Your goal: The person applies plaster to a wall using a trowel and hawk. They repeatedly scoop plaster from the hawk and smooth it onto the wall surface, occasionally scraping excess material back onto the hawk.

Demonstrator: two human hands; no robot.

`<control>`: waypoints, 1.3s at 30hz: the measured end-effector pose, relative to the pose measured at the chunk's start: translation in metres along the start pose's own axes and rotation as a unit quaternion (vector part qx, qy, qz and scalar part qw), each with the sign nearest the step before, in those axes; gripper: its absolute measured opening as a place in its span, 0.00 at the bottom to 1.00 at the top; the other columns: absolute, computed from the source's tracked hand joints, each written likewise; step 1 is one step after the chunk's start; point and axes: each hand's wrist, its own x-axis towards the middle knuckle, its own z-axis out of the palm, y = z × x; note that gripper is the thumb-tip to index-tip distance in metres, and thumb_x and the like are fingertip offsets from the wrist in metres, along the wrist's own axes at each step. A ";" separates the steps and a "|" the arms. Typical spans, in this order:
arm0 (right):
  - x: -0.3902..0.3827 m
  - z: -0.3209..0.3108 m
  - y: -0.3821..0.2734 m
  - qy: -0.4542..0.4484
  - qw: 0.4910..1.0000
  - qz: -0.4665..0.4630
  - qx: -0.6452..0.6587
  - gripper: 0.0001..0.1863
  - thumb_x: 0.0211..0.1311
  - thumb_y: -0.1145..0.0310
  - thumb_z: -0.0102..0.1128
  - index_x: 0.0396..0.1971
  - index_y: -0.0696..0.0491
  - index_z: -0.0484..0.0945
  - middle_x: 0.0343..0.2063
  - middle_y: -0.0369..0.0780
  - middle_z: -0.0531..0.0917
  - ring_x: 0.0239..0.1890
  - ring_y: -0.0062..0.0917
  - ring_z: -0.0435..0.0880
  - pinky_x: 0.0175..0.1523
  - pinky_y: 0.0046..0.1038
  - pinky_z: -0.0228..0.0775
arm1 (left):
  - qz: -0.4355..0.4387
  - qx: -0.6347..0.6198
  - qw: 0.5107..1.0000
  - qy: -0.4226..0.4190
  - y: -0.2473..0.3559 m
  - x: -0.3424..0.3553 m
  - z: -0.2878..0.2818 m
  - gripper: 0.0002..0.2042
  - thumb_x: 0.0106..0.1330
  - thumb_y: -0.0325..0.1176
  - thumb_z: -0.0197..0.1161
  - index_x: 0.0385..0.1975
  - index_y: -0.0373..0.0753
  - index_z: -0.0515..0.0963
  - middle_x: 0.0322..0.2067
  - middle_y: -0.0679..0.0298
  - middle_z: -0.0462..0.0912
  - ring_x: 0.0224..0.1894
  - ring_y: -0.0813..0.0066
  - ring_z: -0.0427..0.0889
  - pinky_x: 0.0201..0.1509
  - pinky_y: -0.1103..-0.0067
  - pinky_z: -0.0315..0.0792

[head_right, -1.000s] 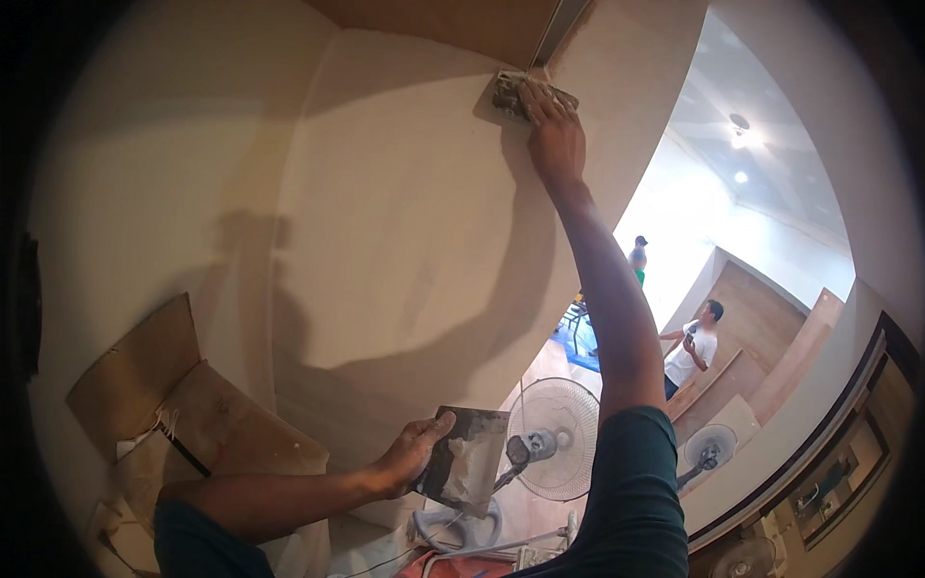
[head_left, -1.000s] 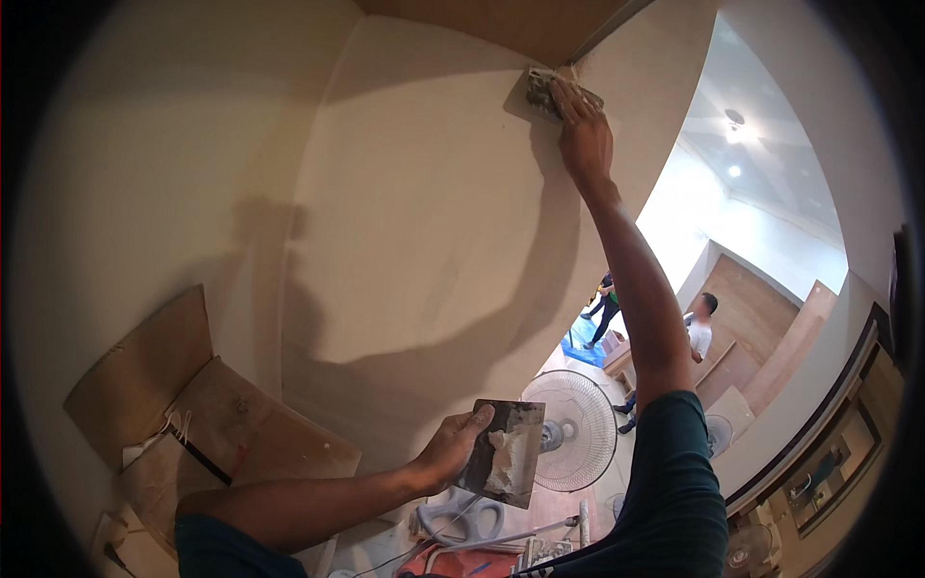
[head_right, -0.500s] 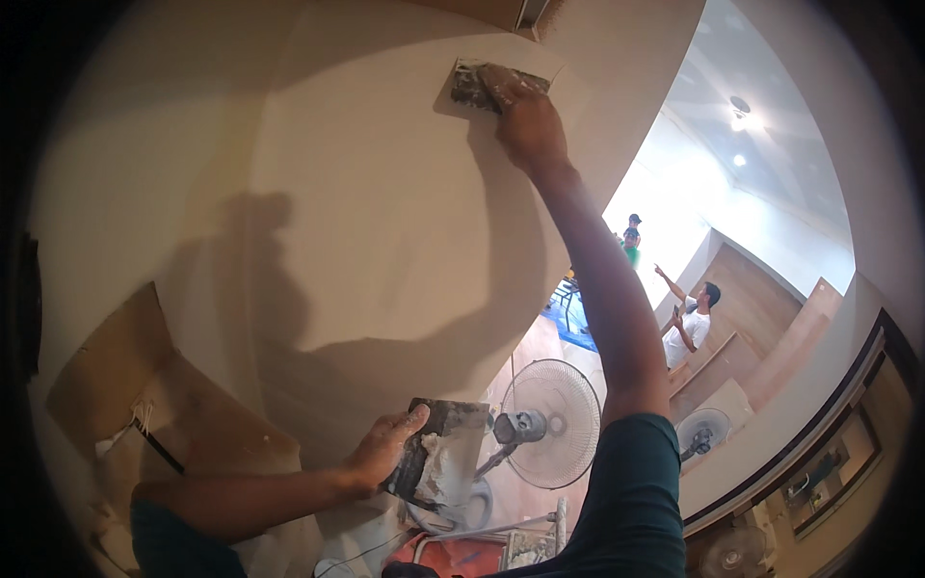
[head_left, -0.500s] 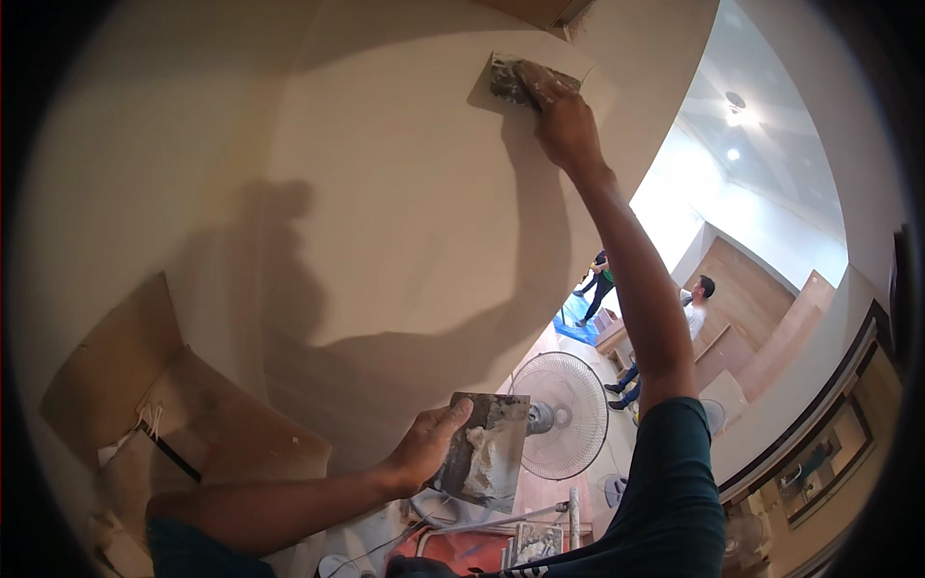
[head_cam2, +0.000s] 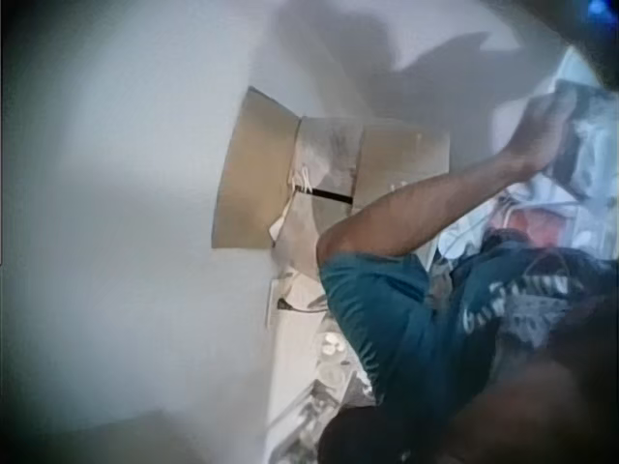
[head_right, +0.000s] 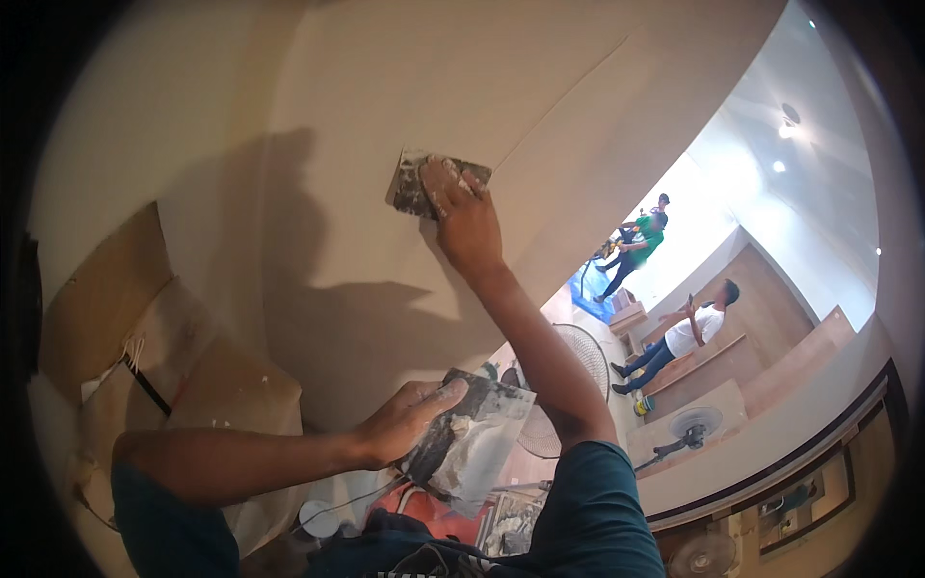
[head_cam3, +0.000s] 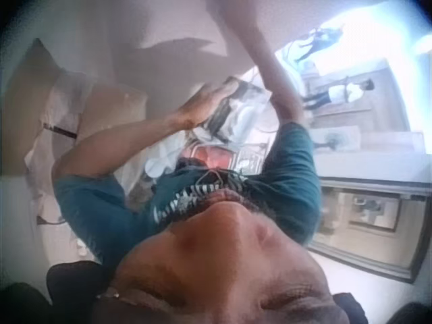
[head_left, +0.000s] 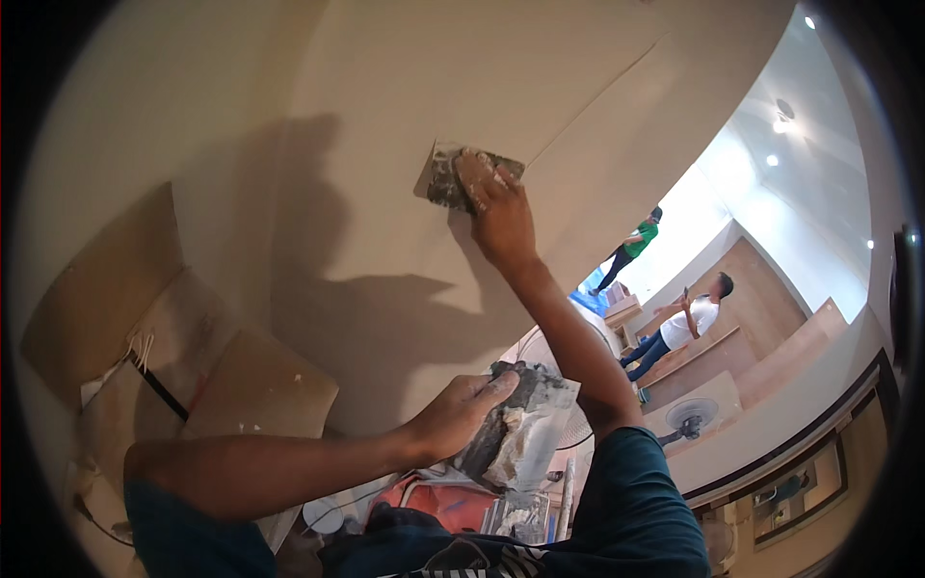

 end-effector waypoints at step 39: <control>0.098 -0.195 0.165 0.212 0.960 -0.013 -0.184 0.33 0.55 0.84 0.50 0.61 0.42 0.72 0.61 0.32 0.75 0.62 0.27 0.75 0.66 0.35 0.65 | -0.037 -0.034 0.985 0.168 -0.002 0.006 -0.010 0.20 0.74 0.49 0.50 0.43 0.35 0.77 0.36 0.64 0.82 0.35 0.76 0.83 0.41 0.77 0.79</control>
